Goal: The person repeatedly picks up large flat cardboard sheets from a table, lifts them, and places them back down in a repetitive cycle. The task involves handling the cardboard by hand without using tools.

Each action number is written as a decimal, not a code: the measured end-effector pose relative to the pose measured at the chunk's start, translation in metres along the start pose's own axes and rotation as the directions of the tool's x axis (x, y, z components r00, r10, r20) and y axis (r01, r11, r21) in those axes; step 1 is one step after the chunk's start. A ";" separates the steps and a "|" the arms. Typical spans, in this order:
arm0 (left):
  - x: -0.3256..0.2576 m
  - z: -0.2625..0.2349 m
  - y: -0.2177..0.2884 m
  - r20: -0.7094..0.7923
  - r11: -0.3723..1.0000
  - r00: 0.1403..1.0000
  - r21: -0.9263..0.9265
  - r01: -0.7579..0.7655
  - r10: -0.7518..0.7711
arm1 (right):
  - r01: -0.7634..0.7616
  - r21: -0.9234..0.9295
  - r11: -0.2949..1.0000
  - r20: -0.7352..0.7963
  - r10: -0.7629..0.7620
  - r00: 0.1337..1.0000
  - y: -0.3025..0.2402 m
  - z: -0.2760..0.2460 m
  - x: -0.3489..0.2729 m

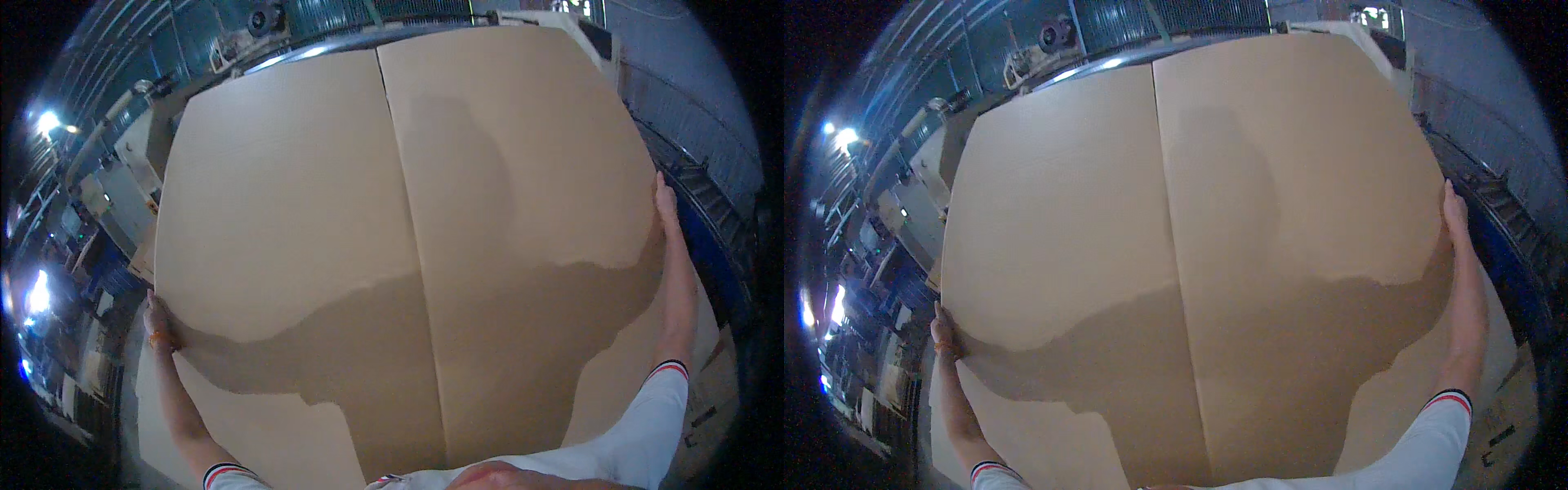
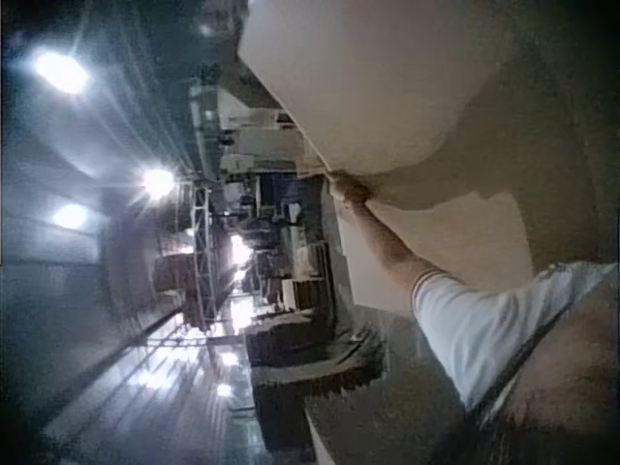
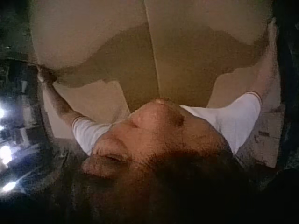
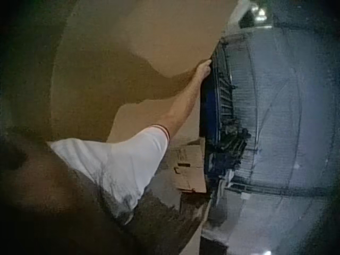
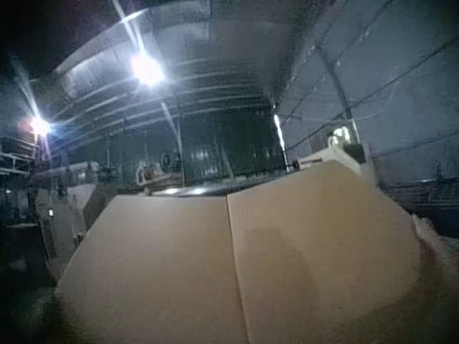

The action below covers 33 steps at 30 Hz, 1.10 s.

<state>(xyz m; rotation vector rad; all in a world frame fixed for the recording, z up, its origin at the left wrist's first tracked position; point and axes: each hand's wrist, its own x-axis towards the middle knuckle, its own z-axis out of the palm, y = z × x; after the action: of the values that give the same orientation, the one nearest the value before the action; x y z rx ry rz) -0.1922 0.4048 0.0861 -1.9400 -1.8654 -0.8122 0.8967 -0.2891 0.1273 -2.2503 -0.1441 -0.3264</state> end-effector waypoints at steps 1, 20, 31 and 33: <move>0.003 -0.019 -0.009 -0.061 0.985 0.992 0.136 -0.105 0.114 | 0.033 0.047 0.998 -0.025 -0.032 0.999 -0.008 -0.032 0.005; -0.014 -0.287 -0.111 -0.134 0.843 0.978 -0.535 0.063 -0.159 | 0.260 0.473 0.842 -0.284 -0.134 0.949 -0.033 -0.284 -0.181; -0.111 -0.264 -0.156 -0.100 0.502 0.974 -0.865 0.015 -0.201 | 0.164 0.531 0.832 -0.284 -0.008 0.959 -0.011 -0.279 -0.207; -0.152 -0.239 -0.157 0.037 0.405 0.970 -0.904 0.135 -0.242 | 0.256 0.411 0.875 -0.279 -0.147 0.949 0.020 -0.254 -0.233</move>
<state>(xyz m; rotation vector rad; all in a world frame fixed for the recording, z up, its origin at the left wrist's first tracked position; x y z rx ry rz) -0.3855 0.1550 0.1588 -2.1015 -1.7128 -2.3623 0.6299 -0.4949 0.2033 -1.7286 -0.2980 -0.6116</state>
